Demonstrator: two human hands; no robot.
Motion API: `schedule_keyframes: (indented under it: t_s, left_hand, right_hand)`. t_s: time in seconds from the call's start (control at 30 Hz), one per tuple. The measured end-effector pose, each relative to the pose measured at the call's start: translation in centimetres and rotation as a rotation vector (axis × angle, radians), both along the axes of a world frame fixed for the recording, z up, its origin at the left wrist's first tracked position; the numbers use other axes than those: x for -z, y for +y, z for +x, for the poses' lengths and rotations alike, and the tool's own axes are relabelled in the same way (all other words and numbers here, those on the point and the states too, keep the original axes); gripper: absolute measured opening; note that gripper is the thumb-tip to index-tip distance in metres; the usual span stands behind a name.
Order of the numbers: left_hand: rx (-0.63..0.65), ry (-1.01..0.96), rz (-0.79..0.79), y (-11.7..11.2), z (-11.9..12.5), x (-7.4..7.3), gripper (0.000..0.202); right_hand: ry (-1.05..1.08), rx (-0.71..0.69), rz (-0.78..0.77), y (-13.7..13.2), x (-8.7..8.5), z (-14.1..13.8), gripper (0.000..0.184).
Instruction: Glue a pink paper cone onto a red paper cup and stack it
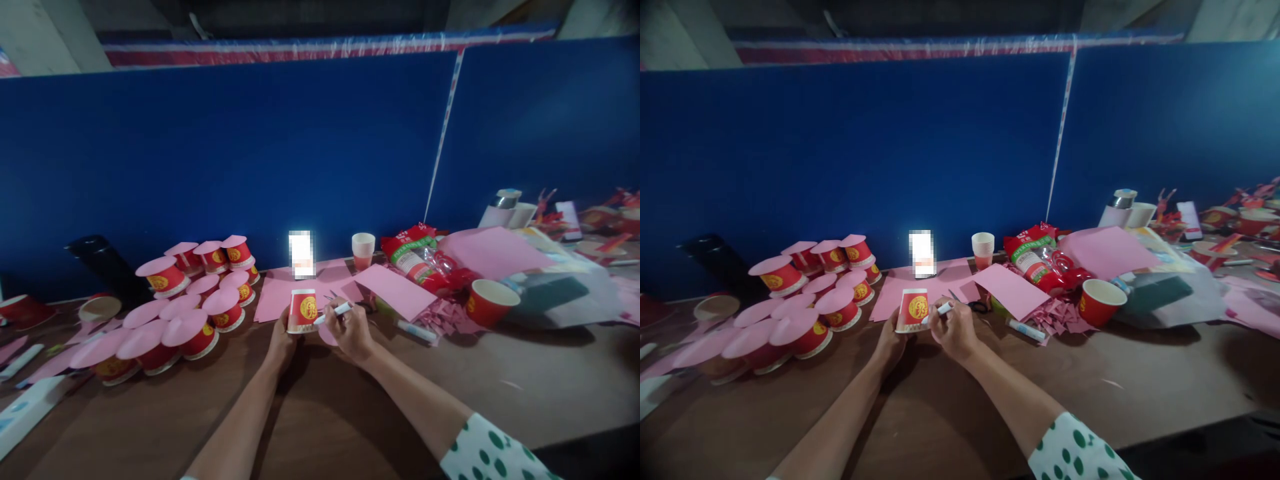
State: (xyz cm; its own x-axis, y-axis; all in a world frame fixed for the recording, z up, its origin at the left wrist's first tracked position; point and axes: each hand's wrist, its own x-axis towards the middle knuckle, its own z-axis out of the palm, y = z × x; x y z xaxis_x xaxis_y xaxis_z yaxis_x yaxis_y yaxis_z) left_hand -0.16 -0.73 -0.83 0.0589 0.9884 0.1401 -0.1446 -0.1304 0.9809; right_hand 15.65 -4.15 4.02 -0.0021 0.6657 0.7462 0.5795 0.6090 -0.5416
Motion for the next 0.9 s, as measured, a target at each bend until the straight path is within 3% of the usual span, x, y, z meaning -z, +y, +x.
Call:
schedule_keyframes:
  t_s: [0.9]
  left_hand:
    - [0.006, -0.04, -0.012, -0.18, 0.01, 0.0, 0.051]
  right_hand:
    - [-0.003, -0.014, -0.044, 0.04, 0.14, 0.02, 0.025]
